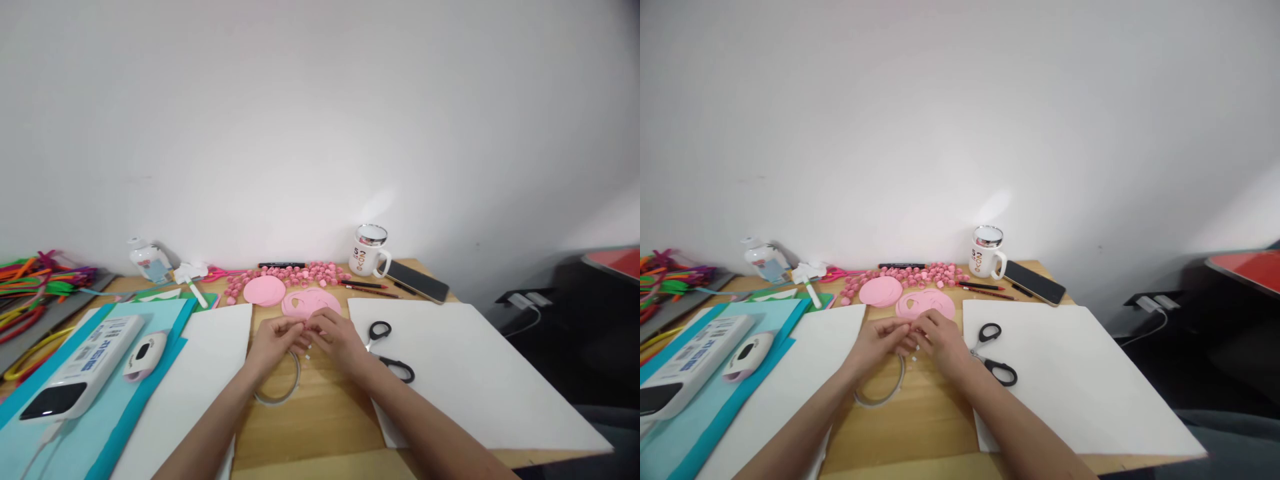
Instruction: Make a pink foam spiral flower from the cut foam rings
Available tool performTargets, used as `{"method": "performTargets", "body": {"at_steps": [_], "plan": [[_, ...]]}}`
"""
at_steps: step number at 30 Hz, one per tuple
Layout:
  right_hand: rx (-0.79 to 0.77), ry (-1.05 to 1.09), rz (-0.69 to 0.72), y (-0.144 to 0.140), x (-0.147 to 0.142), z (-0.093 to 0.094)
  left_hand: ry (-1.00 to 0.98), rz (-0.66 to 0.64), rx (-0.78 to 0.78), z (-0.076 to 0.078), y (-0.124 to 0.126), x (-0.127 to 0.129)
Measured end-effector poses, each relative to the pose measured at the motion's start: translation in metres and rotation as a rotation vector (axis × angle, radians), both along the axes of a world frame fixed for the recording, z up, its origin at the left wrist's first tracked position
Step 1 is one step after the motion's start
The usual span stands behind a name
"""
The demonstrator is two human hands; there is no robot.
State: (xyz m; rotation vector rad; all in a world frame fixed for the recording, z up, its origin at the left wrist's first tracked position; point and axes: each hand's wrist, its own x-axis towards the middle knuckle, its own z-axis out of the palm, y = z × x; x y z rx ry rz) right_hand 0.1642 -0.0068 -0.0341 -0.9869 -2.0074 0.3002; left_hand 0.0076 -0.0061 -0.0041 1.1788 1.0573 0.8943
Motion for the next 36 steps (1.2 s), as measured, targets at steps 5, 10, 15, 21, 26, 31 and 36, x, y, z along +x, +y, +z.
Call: {"method": "performTargets", "body": {"at_steps": [5,10,15,21,26,31,36], "plan": [[-0.029,-0.038,-0.002,0.0,0.002,0.005,0.043,0.006,0.051,0.0,0.001,-0.001],[-0.019,-0.158,0.014,0.0,0.0,0.003,0.164,-0.013,0.136,-0.006,0.002,0.0],[0.005,-0.153,0.011,0.004,0.003,-0.001,0.389,0.041,0.417,-0.013,0.001,-0.002],[-0.036,-0.104,-0.296,0.038,0.04,0.008,0.569,0.159,0.594,-0.018,0.007,-0.01],[-0.229,-0.268,-0.504,0.068,0.057,0.011,0.681,0.117,0.623,-0.021,0.009,-0.011],[-0.26,-0.301,-0.532,0.074,0.051,0.005,0.743,0.099,0.613,-0.021,0.007,-0.011],[-0.283,-0.307,-0.529,0.075,0.058,0.005,0.759,0.104,0.597,-0.022,0.009,-0.013]]}}
